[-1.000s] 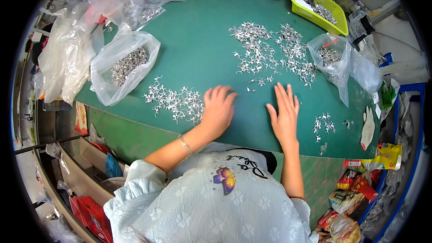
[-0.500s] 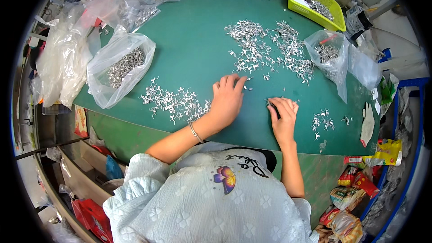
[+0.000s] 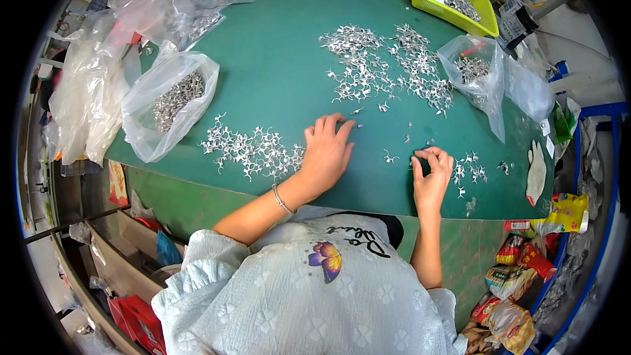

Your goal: The person sorts small silver metal components on a green table, separating them into piles and transferring them into a purple basket. The person then carries the basket to a shelf and pours the contents into a large sack before returning to the table to continue sorting.

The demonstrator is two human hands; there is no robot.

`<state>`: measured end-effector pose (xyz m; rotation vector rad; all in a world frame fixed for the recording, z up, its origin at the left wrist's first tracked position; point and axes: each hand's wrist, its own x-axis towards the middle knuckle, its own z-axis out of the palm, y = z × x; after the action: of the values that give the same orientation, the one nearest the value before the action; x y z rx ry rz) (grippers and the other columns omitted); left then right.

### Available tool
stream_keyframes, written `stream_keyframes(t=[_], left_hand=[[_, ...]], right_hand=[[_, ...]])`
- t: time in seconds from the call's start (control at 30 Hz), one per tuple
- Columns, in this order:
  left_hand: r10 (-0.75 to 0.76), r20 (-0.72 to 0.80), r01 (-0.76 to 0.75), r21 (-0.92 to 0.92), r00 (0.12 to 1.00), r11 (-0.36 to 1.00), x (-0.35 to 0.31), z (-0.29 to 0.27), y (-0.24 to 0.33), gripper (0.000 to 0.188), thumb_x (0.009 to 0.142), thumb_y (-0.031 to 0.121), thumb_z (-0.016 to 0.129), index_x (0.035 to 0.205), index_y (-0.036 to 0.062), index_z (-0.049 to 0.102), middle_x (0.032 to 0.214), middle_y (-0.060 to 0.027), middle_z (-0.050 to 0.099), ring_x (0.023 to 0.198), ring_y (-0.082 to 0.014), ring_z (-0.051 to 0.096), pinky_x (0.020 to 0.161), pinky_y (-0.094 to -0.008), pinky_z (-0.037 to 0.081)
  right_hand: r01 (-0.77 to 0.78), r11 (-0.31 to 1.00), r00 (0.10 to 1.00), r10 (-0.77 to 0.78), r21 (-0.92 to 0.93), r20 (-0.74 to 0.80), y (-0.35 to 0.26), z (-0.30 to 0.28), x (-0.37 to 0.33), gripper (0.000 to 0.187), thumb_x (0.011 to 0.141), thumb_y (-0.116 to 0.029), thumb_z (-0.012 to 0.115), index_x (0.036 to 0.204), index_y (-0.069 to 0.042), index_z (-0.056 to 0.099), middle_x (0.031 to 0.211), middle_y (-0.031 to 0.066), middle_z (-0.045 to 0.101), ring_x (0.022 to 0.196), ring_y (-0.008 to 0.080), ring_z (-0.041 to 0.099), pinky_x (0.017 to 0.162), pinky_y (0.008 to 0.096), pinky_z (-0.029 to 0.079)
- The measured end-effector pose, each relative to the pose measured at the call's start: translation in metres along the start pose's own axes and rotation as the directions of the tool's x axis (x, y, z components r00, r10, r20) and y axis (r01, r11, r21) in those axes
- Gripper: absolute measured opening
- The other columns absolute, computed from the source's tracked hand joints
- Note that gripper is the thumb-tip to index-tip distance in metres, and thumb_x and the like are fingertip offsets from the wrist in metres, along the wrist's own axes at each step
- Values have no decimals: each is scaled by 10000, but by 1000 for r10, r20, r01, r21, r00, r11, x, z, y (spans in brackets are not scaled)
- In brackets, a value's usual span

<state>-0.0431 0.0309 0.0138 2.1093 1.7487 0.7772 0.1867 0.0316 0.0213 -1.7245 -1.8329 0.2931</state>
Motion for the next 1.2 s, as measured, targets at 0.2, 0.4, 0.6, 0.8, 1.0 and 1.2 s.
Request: stream_keyframes(t=[0.2,0.4,0.6,0.8,1.0,1.2], left_hand=[[20,12,-20,-4,1000,1000,2,5,4,417,816,84,682,1218,69,572,1227,-114,496,1129,-298,461,909,-422,354],[4,18,-3,-8,1000,1000,-2,0,2,405,813,81,685,1205,70,584,1242,-117,496,1138,-297,461,912,-424,348],[0,1,0,2,1000,1000,-1,-4,1,398,816,77,685,1201,68,586,1245,-119,497,1138,-291,463,892,-410,338],[24,22,-23,-34,999,999,-1,-1,8,398,812,74,688,1196,63,587,1234,-103,510,1126,-276,474,885,-407,336],[101,49,-97,-76,994,992,-6,3,19,391,819,68,673,1199,67,583,1224,-99,534,1114,-271,505,880,-406,343],[161,138,-129,-215,977,968,-25,10,32,466,831,60,655,1279,71,526,1230,-108,536,1136,-279,512,884,-419,356]], right_hand=[[304,946,940,-317,110,127,-26,11,-11,209,760,-24,707,966,-34,673,1085,83,618,1058,289,550,873,408,413],[326,943,944,-329,71,25,2,6,-31,217,740,43,697,943,-33,679,997,69,649,973,276,593,849,387,433],[202,972,973,-213,-124,-89,41,-27,-32,210,770,62,676,948,-50,676,997,63,673,962,256,598,861,378,426],[189,982,977,-188,5,-97,34,-21,-31,171,771,100,655,913,5,665,946,119,656,872,288,610,791,368,492],[211,944,970,-234,253,63,-14,3,-35,166,803,81,641,952,13,669,980,139,660,918,292,617,819,360,496],[-12,844,976,-107,537,190,-33,12,-12,159,883,50,559,1016,42,647,1006,142,679,909,256,651,809,336,504]])
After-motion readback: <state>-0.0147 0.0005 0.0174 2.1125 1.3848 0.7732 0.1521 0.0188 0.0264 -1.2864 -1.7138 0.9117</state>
